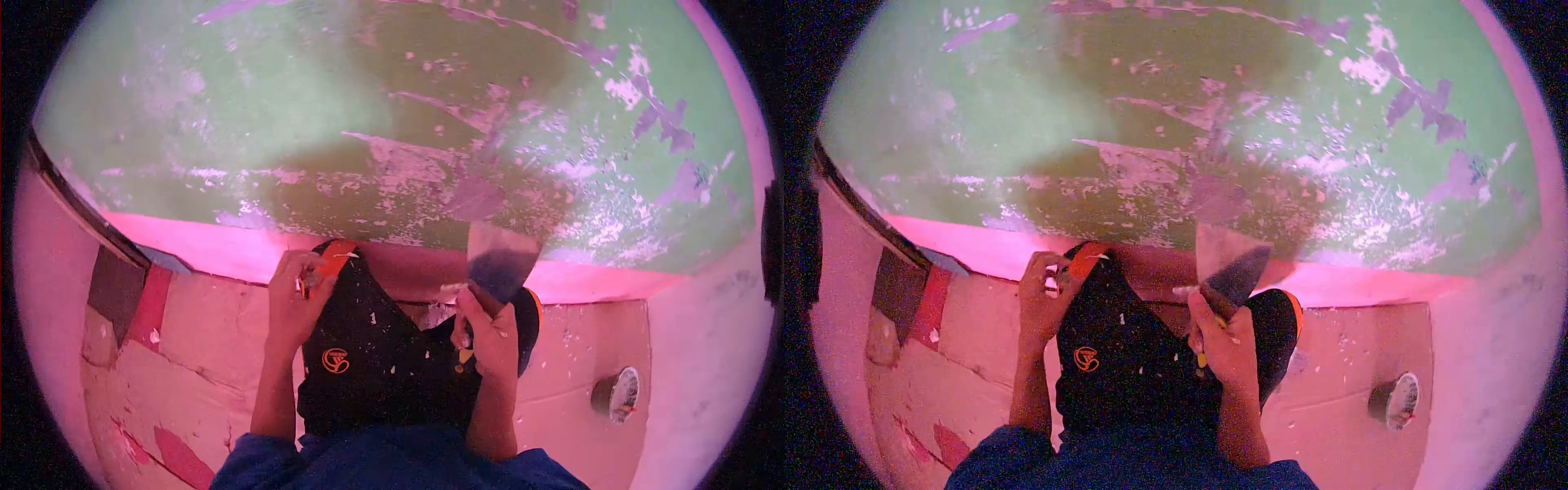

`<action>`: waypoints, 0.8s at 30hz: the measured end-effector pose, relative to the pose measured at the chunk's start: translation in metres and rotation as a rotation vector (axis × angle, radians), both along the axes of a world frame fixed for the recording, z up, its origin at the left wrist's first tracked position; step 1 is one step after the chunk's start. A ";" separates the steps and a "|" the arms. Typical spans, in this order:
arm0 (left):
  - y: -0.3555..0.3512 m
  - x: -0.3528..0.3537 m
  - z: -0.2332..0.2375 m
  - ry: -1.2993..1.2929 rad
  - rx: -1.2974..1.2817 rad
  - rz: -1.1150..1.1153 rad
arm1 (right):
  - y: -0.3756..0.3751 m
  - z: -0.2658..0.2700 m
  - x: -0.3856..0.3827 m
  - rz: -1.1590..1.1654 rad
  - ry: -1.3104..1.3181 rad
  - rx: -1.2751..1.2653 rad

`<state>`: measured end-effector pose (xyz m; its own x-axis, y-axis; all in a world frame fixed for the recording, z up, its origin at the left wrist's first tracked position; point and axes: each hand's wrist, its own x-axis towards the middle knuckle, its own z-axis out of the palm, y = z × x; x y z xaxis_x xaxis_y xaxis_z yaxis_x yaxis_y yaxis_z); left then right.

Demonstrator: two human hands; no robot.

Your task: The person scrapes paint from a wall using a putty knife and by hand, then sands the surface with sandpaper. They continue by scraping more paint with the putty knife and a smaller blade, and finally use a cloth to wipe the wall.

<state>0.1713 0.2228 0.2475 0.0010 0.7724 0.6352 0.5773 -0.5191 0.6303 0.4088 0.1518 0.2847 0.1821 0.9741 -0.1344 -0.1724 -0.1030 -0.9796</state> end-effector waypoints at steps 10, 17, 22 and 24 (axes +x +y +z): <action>0.059 0.037 0.061 -0.132 0.276 0.156 | 0.060 0.053 -0.031 -0.142 -0.198 0.278; 0.095 0.041 0.071 -0.140 0.627 0.165 | 0.058 0.046 -0.034 -0.247 -0.171 0.271; 0.094 0.047 0.068 -0.191 0.606 0.167 | 0.056 0.042 -0.029 -0.201 -0.186 0.230; 0.092 0.049 0.069 -0.232 0.640 0.215 | 0.059 0.036 -0.024 -0.234 -0.216 0.254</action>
<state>0.2205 0.3150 0.3169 -0.2998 0.2159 0.9293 0.5959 -0.7182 0.3591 0.3845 0.2112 0.3209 0.4002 0.9005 0.1703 0.0499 0.1641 -0.9852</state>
